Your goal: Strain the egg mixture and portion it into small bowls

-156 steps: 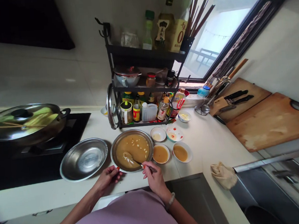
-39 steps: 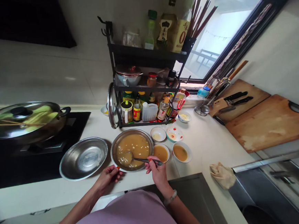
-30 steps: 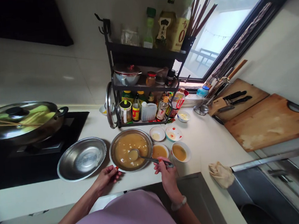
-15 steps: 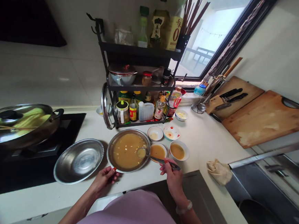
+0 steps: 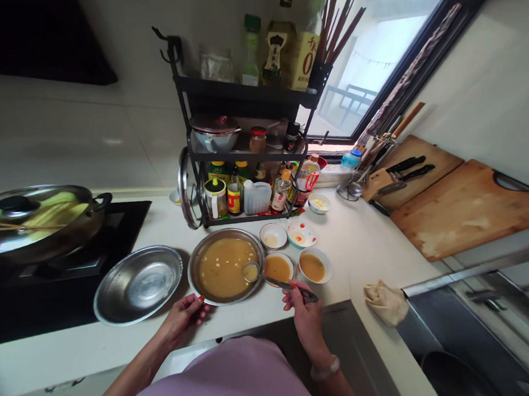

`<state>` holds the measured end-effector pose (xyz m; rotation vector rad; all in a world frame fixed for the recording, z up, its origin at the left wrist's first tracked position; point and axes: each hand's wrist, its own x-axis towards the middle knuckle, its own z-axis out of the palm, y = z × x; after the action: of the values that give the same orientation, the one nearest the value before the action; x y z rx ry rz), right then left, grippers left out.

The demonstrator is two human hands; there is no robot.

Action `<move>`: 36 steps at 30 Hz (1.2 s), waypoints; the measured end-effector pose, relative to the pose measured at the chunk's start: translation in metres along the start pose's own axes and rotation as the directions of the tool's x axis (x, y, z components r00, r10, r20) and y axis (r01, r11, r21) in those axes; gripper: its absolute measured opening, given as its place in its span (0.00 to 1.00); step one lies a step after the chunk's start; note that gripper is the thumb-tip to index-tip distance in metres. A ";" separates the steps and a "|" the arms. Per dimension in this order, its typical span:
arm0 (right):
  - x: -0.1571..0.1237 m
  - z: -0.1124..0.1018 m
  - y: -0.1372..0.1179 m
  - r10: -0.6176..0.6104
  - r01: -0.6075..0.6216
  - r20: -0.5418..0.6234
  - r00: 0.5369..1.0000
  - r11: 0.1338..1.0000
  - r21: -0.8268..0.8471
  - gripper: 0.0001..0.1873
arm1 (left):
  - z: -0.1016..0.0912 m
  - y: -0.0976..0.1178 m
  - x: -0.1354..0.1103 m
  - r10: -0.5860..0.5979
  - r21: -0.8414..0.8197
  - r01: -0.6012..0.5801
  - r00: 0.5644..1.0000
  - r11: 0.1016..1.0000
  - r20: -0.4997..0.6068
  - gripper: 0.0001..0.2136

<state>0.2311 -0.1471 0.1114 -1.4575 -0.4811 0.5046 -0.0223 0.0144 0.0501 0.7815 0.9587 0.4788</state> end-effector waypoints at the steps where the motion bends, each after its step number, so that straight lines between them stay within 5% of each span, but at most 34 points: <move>1: 0.000 0.001 -0.001 0.007 -0.007 0.001 1.000 1.000 0.009 0.16 | 0.000 0.000 0.000 0.001 -0.001 -0.001 1.000 1.000 0.000 0.21; 10: -0.003 0.013 -0.011 0.281 -0.275 0.006 0.960 0.934 0.229 0.14 | 0.001 0.001 -0.001 -0.008 0.011 0.007 1.000 1.000 0.006 0.23; 18: -0.006 0.017 -0.010 0.347 -0.341 0.028 0.937 0.898 0.278 0.13 | 0.001 0.002 -0.002 0.007 0.019 -0.007 1.000 1.000 0.010 0.20; 36: 0.001 -0.001 -0.028 0.055 -0.045 -0.076 0.996 0.991 0.128 0.14 | 0.002 0.005 -0.004 0.004 0.037 -0.004 1.000 0.999 -0.001 0.20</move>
<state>0.2330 -0.1486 0.1390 -1.3653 -0.3439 0.5064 -0.0227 0.0139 0.0571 0.8167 0.9692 0.4662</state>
